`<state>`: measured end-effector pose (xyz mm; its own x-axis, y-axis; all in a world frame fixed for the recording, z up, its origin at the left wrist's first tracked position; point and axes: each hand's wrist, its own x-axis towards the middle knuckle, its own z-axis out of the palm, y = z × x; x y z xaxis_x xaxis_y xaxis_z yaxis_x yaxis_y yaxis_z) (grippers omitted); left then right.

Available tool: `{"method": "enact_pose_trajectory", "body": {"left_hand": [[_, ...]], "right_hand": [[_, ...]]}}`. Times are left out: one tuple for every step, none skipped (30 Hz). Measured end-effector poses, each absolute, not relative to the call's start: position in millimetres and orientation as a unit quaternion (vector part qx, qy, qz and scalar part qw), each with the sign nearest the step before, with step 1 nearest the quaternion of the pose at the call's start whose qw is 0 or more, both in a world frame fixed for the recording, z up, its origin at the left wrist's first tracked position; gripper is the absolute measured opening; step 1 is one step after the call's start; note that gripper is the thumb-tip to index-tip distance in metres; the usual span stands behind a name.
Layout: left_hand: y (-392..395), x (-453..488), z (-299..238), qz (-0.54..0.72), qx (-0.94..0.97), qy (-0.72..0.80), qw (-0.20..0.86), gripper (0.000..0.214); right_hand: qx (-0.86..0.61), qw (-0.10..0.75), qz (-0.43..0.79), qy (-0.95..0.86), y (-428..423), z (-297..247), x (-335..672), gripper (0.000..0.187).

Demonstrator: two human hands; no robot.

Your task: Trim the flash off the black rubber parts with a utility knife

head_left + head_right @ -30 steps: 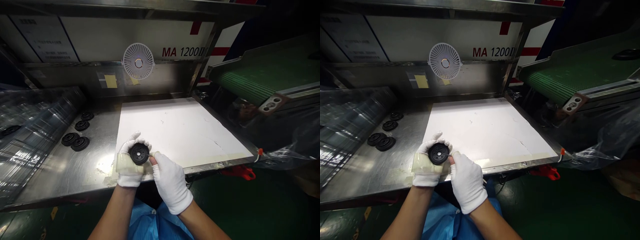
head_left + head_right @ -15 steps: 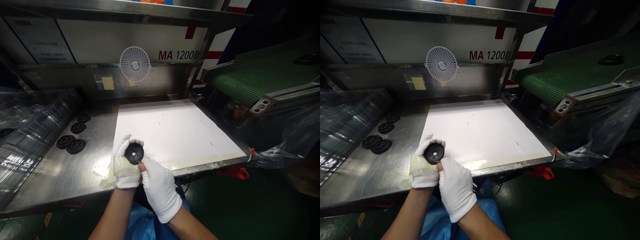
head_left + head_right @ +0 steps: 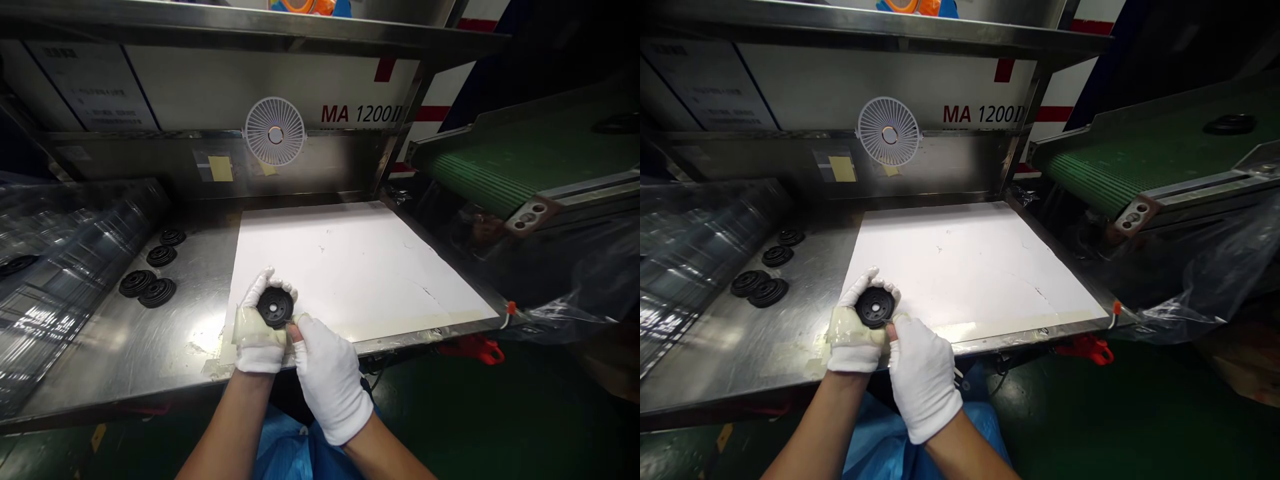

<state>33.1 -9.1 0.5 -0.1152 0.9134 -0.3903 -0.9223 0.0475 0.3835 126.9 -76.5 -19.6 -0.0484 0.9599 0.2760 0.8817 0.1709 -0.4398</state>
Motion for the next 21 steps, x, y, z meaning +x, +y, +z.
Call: {"method": "enact_pose_trajectory", "body": {"left_hand": [[-9.1, 33.6, 1.3, 0.698, -0.018, 0.285, 0.657, 0.01], [-9.6, 33.8, 1.9, 0.705, -0.022, 0.282, 0.651, 0.012], [-10.6, 33.4, 2.1, 0.71, -0.015, 0.276, 0.648, 0.015], [-12.0, 32.4, 2.0, 0.709, 0.002, 0.268, 0.652, 0.018], [-13.5, 31.0, 1.5, 0.701, 0.023, 0.261, 0.663, 0.023], [-15.0, 29.4, 0.8, 0.686, 0.044, 0.257, 0.679, 0.028], [-16.3, 27.7, -0.2, 0.666, 0.061, 0.253, 0.699, 0.033], [-17.2, 26.3, -1.2, 0.646, 0.072, 0.248, 0.718, 0.037], [-17.6, 25.6, -2.1, 0.633, 0.078, 0.243, 0.731, 0.039], [-17.5, 25.6, -2.7, 0.627, 0.078, 0.238, 0.737, 0.039], [-17.0, 26.4, -3.1, 0.631, 0.073, 0.234, 0.736, 0.037], [-16.0, 28.0, -3.3, 0.64, 0.064, 0.232, 0.73, 0.033], [-14.7, 30.1, -3.1, 0.651, 0.053, 0.231, 0.721, 0.028], [-13.2, 32.5, -2.7, 0.661, 0.042, 0.232, 0.712, 0.024], [-11.8, 35.1, -2.0, 0.67, 0.032, 0.234, 0.704, 0.02], [-10.4, 37.5, -1.2, 0.678, 0.023, 0.239, 0.695, 0.018], [-9.3, 39.6, -0.4, 0.686, 0.015, 0.246, 0.685, 0.017], [-8.4, 41.4, 0.5, 0.693, 0.006, 0.255, 0.675, 0.016], [-7.8, 42.7, 1.2, 0.7, -0.003, 0.263, 0.663, 0.015], [-7.6, 43.6, 1.7, 0.708, -0.01, 0.27, 0.652, 0.014], [-7.6, 44.0, 1.9, 0.716, -0.013, 0.273, 0.642, 0.012]], "right_hand": [[-0.638, 0.263, 0.077, -0.72, -77.1, -20.5, 125.4, 0.027], [-0.635, 0.266, 0.08, -0.72, -77.6, -21.2, 124.4, 0.026], [-0.632, 0.27, 0.083, -0.721, -77.8, -21.6, 123.8, 0.025], [-0.628, 0.274, 0.085, -0.723, -77.9, -21.6, 123.8, 0.024], [-0.623, 0.277, 0.086, -0.726, -77.7, -21.3, 124.4, 0.024], [-0.619, 0.279, 0.087, -0.729, -77.3, -20.8, 125.6, 0.024], [-0.618, 0.28, 0.087, -0.73, -76.7, -20.1, 127.3, 0.024], [-0.62, 0.28, 0.086, -0.728, -75.8, -19.4, 129.5, 0.025], [-0.626, 0.28, 0.083, -0.723, -74.9, -18.8, 131.9, 0.025], [-0.634, 0.279, 0.08, -0.717, -73.9, -18.3, 134.3, 0.026], [-0.643, 0.278, 0.078, -0.709, -73.1, -18.0, 136.6, 0.027], [-0.65, 0.278, 0.077, -0.702, -72.5, -18.0, 138.5, 0.027], [-0.654, 0.279, 0.077, -0.699, -72.3, -18.3, 139.9, 0.027], [-0.654, 0.282, 0.075, -0.698, -72.4, -18.8, 140.5, 0.027], [-0.652, 0.284, 0.072, -0.699, -73.0, -19.7, 140.4, 0.027], [-0.65, 0.286, 0.068, -0.7, -73.8, -20.8, 139.6, 0.027], [-0.649, 0.288, 0.062, -0.702, -74.8, -22.0, 138.2, 0.028], [-0.648, 0.288, 0.057, -0.702, -75.9, -23.3, 136.2, 0.029], [-0.648, 0.289, 0.055, -0.702, -76.8, -24.6, 134.0, 0.03], [-0.646, 0.292, 0.057, -0.703, -77.5, -25.9, 131.6, 0.03], [-0.642, 0.295, 0.063, -0.705, -78.0, -26.9, 129.3, 0.029]]}}
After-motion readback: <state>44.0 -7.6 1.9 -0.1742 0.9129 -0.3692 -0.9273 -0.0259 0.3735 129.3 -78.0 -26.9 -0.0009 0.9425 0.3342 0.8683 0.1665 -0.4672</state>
